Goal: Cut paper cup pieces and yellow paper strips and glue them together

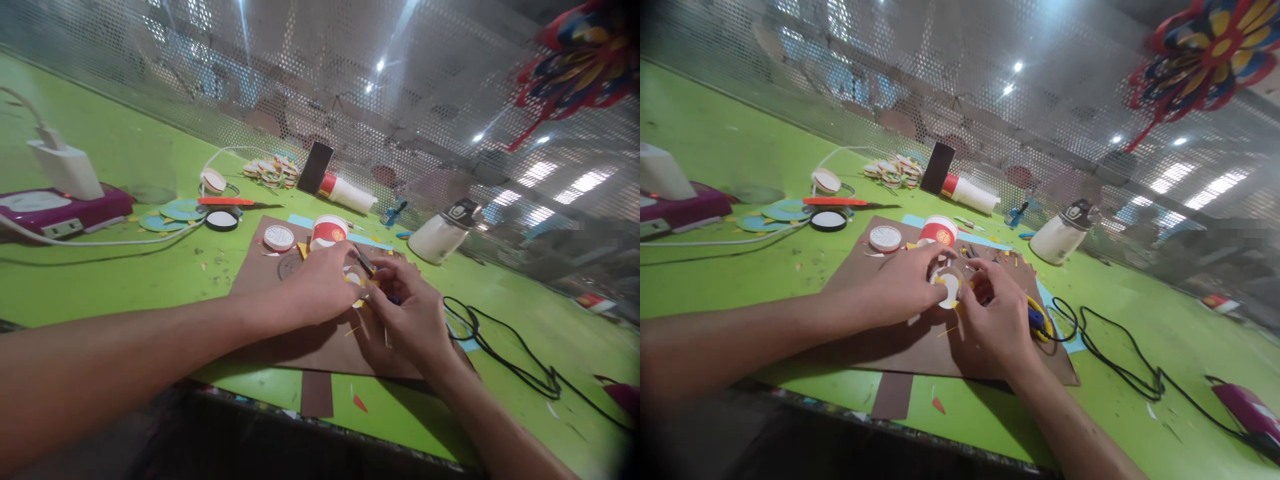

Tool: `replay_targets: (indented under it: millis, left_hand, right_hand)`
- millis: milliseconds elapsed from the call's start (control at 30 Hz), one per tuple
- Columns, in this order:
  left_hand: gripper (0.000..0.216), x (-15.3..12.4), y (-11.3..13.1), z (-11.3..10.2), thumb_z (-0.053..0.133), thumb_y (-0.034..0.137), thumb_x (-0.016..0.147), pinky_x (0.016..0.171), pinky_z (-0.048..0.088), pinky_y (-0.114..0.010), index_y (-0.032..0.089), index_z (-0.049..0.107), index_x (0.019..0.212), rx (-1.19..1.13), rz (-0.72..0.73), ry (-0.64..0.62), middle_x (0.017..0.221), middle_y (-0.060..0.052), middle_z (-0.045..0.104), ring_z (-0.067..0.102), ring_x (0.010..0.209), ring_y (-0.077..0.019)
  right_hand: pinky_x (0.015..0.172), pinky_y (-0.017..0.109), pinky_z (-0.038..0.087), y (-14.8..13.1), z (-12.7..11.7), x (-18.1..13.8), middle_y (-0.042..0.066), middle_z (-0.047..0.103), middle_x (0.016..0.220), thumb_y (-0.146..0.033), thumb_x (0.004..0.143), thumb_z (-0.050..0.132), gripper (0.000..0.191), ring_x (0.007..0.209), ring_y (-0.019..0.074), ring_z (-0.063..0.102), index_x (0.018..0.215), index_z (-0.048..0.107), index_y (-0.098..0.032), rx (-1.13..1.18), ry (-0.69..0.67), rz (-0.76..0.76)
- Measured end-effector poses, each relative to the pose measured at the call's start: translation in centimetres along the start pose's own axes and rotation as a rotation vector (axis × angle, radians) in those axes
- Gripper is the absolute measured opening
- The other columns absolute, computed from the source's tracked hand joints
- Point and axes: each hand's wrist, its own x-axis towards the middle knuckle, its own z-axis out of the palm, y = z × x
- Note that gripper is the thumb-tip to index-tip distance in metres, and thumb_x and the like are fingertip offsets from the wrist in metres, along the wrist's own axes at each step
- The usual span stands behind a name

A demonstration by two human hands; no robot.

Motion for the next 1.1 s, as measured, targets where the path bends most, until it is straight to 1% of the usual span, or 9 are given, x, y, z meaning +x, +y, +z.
replay_targets:
  millis: [233, 467, 600, 767, 967, 1100]
  left_hand:
    - [0.040, -0.05, -0.03, 0.04, 0.053, 0.018, 0.067, 0.061, 0.044, -0.028, 0.018, 0.058, 0.106, 0.030, 0.005, -0.014, 0.090, -0.008, 0.065, 0.060, 0.078, -0.0201]
    - [0.041, -0.16, -0.11, -0.01, 0.051, 0.016, 0.067, 0.060, 0.043, -0.028, 0.019, 0.059, 0.107, 0.023, 0.026, -0.018, 0.091, -0.008, 0.066, 0.059, 0.076, -0.0194]
    - [0.041, -0.19, -0.11, 0.01, 0.052, 0.015, 0.067, 0.061, 0.044, -0.027, 0.018, 0.059, 0.107, 0.010, 0.029, -0.015, 0.091, -0.008, 0.065, 0.059, 0.077, -0.0190]
    - [0.041, -0.27, -0.15, 0.04, 0.050, 0.013, 0.066, 0.063, 0.045, -0.027, 0.018, 0.058, 0.106, -0.031, 0.059, -0.028, 0.087, -0.006, 0.065, 0.059, 0.075, -0.0172]
    - [0.041, -0.34, -0.17, 0.15, 0.052, 0.017, 0.066, 0.063, 0.045, -0.027, 0.017, 0.057, 0.106, -0.062, 0.075, -0.044, 0.087, -0.006, 0.064, 0.059, 0.076, -0.0174]
    - [0.043, -0.43, -0.15, 0.20, 0.051, 0.014, 0.065, 0.067, 0.046, -0.028, 0.018, 0.057, 0.107, -0.047, 0.084, -0.022, 0.088, -0.006, 0.064, 0.059, 0.079, -0.0183]
  right_hand:
    - [0.067, 0.037, 0.051, -0.30, -0.05, -0.05, 0.004, 0.064, 0.081, -0.023, 0.077, 0.059, 0.030, 0.068, 0.0179, 0.061, 0.106, 0.062, -0.016, -0.038, -0.024, 0.005]
    - [0.065, 0.034, 0.051, -0.24, 0.21, -0.10, 0.002, 0.064, 0.077, -0.021, 0.078, 0.061, 0.028, 0.066, 0.0166, 0.060, 0.105, 0.062, -0.019, -0.022, -0.027, 0.013]
    - [0.063, 0.033, 0.050, -0.10, 0.18, -0.14, 0.000, 0.063, 0.075, -0.020, 0.078, 0.061, 0.030, 0.064, 0.0162, 0.060, 0.108, 0.062, -0.020, -0.026, -0.035, 0.017]
    - [0.060, 0.031, 0.048, 0.03, 0.09, -0.14, 0.000, 0.062, 0.075, -0.019, 0.077, 0.061, 0.034, 0.063, 0.0152, 0.059, 0.111, 0.061, -0.020, -0.055, -0.039, 0.016]
    - [0.057, 0.029, 0.045, -0.24, 0.41, -0.16, -0.002, 0.063, 0.070, -0.018, 0.076, 0.060, 0.033, 0.058, 0.0141, 0.056, 0.109, 0.061, -0.020, -0.137, -0.010, -0.004]
    - [0.058, 0.030, 0.045, -0.39, 0.53, -0.29, -0.001, 0.064, 0.070, -0.017, 0.075, 0.059, 0.033, 0.057, 0.0141, 0.057, 0.108, 0.061, -0.019, -0.178, 0.001, -0.028]
